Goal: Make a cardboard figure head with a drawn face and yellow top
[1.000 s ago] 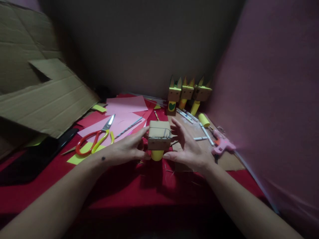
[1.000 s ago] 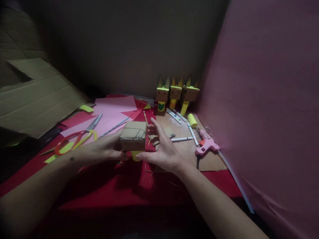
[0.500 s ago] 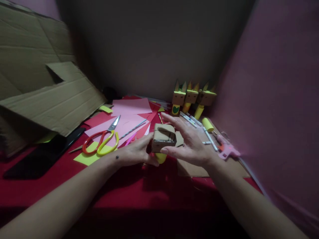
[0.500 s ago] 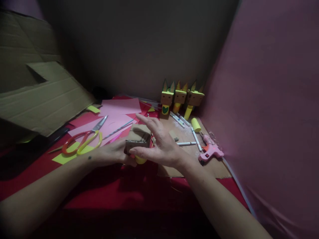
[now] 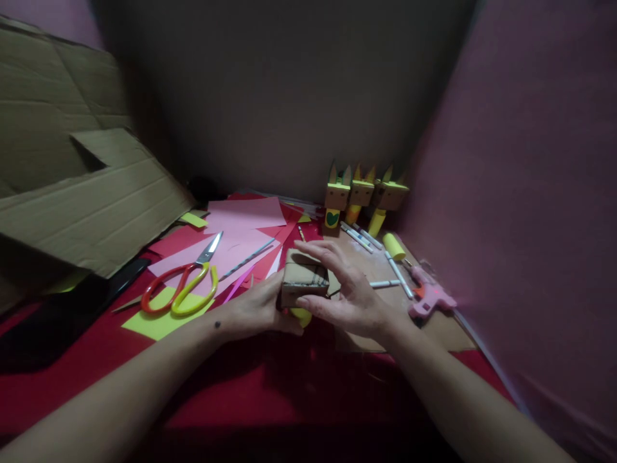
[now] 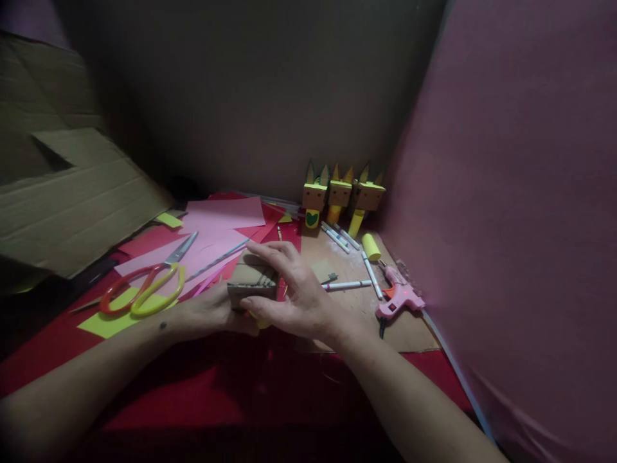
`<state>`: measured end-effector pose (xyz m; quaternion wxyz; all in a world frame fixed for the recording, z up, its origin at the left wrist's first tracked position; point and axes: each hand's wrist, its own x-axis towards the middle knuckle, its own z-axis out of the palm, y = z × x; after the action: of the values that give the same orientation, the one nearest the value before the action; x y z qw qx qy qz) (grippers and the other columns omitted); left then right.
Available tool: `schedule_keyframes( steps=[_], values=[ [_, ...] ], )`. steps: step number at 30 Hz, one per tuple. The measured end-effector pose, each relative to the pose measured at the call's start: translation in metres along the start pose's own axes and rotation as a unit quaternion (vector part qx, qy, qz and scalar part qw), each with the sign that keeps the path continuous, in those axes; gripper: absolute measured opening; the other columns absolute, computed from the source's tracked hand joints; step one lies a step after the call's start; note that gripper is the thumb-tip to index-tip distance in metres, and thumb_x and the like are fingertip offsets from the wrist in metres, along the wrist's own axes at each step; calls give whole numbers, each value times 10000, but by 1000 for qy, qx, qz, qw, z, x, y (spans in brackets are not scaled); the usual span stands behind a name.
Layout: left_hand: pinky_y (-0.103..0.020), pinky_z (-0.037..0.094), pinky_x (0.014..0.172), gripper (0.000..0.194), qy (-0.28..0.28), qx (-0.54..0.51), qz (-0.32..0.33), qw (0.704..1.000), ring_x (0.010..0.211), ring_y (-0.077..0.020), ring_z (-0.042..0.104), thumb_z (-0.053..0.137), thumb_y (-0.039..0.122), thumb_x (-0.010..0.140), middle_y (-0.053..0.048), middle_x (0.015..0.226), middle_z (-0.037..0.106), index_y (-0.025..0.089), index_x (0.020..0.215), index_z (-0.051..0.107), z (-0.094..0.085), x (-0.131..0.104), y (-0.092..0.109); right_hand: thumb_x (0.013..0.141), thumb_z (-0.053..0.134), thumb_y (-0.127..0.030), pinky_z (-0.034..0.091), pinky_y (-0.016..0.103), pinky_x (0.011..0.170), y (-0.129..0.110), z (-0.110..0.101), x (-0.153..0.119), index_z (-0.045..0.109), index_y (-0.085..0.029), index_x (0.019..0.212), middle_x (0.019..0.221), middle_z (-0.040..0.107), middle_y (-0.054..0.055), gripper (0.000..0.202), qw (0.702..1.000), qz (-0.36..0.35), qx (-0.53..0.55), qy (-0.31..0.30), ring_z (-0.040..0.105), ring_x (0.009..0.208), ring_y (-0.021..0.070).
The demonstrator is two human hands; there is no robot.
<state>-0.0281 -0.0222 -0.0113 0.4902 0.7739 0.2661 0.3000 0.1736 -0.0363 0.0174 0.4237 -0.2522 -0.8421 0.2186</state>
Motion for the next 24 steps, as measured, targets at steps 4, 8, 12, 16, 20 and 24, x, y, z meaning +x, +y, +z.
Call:
schedule_keyframes(
  steps=[4, 8, 12, 16, 20, 24],
  values=[
    [-371, 516, 773, 308, -4, -29, -41, 999, 990, -278, 604, 784, 203, 690, 17, 768, 605, 230, 973, 665, 3, 0, 1, 850, 735, -311, 480, 494, 1086, 2, 3, -1, 502, -308, 1411, 1296, 527, 91, 607, 1000, 0, 14, 4, 541, 1263, 274],
    [-371, 510, 788, 355, 1, -35, -50, 998, 973, -257, 603, 775, 150, 680, -8, 940, 644, 223, 1004, 650, 5, 0, -1, 847, 740, -322, 475, 494, 1093, 2, 5, -1, 516, -326, 1391, 1312, 516, 87, 588, 1000, 8, 28, 5, 525, 1280, 266],
    [-388, 496, 812, 244, 0, -28, -64, 998, 970, -265, 599, 760, 137, 693, 16, 826, 615, 220, 889, 641, 5, 0, 1, 861, 725, -288, 459, 478, 1105, 2, 7, -3, 524, -320, 1381, 1349, 497, 89, 559, 999, 15, 42, 11, 505, 1312, 257],
    [-387, 490, 819, 278, 0, -18, -68, 998, 970, -266, 599, 758, 118, 687, 28, 808, 611, 229, 918, 650, 6, -1, 4, 858, 728, -291, 457, 464, 1098, 0, 9, -3, 551, -308, 1348, 1328, 508, 89, 521, 998, 25, 53, 22, 513, 1294, 248],
    [-387, 499, 809, 340, -10, -21, -49, 999, 955, -266, 609, 751, 119, 694, 23, 830, 633, 238, 1001, 665, 6, -1, 2, 854, 733, -317, 443, 469, 1106, -3, 9, -3, 549, -308, 1348, 1344, 493, 95, 528, 998, 40, 52, 18, 500, 1304, 254],
    [-408, 509, 817, 668, -5, -16, -52, 999, 954, -277, 618, 761, 122, 686, 8, 892, 671, 244, 1310, 555, 6, -1, 0, 861, 730, -315, 425, 455, 1122, -6, 9, -3, 541, -280, 1360, 1367, 473, 112, 535, 997, 52, 47, 10, 467, 1337, 254]
  ],
)
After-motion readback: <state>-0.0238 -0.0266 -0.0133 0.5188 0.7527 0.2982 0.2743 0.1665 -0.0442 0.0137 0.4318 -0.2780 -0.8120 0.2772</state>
